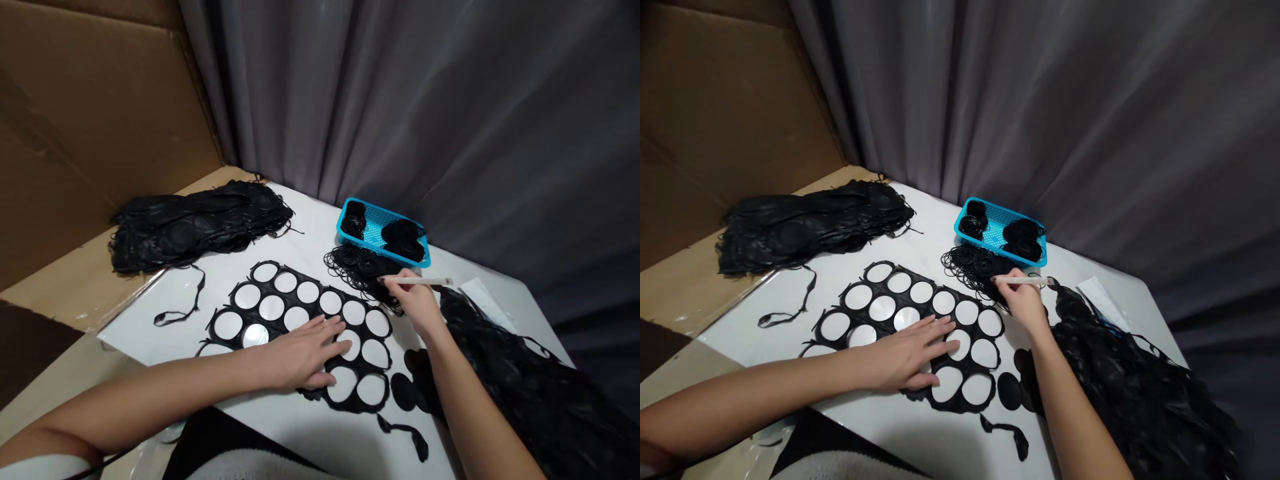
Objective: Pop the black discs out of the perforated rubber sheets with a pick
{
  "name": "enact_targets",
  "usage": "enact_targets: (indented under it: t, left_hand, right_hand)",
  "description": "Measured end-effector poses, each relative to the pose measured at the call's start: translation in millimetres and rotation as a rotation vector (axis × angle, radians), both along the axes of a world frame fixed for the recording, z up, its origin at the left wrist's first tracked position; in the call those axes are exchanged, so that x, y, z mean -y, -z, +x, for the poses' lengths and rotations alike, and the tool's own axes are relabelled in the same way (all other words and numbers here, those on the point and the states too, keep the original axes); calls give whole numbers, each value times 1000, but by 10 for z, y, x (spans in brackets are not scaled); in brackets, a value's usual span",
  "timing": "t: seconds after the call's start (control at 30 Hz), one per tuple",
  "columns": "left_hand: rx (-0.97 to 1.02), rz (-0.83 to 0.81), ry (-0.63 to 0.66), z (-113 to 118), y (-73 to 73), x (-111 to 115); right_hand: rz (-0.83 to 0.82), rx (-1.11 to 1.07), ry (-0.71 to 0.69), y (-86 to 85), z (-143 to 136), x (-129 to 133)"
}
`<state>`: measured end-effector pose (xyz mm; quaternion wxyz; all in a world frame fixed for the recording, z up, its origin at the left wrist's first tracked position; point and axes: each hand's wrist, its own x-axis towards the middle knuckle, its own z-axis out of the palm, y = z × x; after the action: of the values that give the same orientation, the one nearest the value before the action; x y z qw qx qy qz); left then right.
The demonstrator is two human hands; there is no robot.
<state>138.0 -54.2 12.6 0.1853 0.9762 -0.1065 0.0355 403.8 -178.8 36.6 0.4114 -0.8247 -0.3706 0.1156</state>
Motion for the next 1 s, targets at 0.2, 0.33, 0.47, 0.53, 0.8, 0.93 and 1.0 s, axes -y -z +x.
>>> enact_targets:
  t: [0.2,0.33,0.47,0.53,0.8,0.93,1.0]
  left_hand:
    - [49,115,-208,-180,155,-124]
    - [81,139,-192,-242,275,-143]
    - [78,155,-187,-240,272,-124]
    - [81,155,-188,-234,266,-119]
    - [86,150,-188,-233,280,-117]
    - [72,135,-181,-231,268,-125]
    - [65,119,-177,-229,258,-136]
  right_hand:
    - [5,-268,-400,177,-745,-230]
    - [-17,-284,-442,291,-907,-220]
    - [-35,-256,-420,326,-924,-177]
    - [-40,-233,-412,330,-925,-171]
    - [-50,-60,-445,315,-936,-179]
    - [-10,150,-549,341,-1051,-136]
    - [-29,320,-602,363,-1068,-130]
